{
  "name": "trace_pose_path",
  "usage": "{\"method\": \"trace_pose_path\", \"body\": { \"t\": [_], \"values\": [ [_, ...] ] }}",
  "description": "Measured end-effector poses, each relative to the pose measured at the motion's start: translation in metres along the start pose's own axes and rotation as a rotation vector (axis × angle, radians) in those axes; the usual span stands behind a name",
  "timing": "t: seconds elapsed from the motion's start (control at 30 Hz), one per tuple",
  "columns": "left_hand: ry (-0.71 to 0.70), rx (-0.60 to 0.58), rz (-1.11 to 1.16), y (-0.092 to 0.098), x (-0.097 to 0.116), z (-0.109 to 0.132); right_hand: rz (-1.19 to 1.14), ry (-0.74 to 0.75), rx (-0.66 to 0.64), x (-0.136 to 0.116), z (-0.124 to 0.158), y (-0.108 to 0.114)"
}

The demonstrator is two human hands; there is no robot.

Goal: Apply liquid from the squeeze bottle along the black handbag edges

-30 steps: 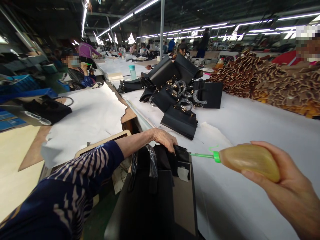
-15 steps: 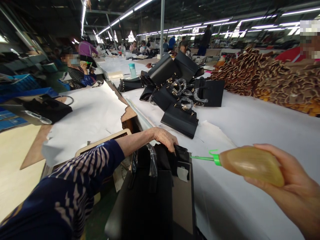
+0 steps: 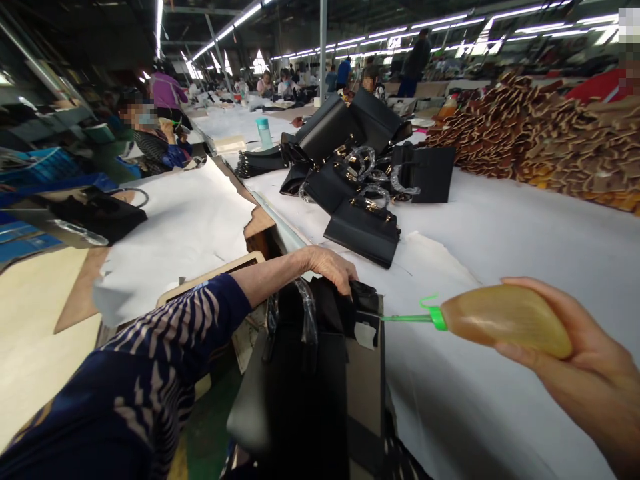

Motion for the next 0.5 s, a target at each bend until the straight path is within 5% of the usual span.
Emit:
{"method": "trace_pose_path", "body": {
  "t": [0.2,0.5],
  "values": [
    [0.009,-0.006,-0.006,0.000,0.001,-0.002,-0.022,0.082,0.051,0.007,-0.005,-0.005],
    [0.013,0.005,-0.032,-0.001,0.003,-0.002,-0.011,0.012,0.079,0.010,-0.002,-0.011]
  ]
}}
Point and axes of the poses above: each hand's wrist, its own z-axis away from the middle knuckle, its own y-axis out of the back of the hand, x = y × z, the point moved 1 cm from there along -z, towards the middle knuckle, and after that the axes turned 2 degrees about x, right-handed, at the moved point
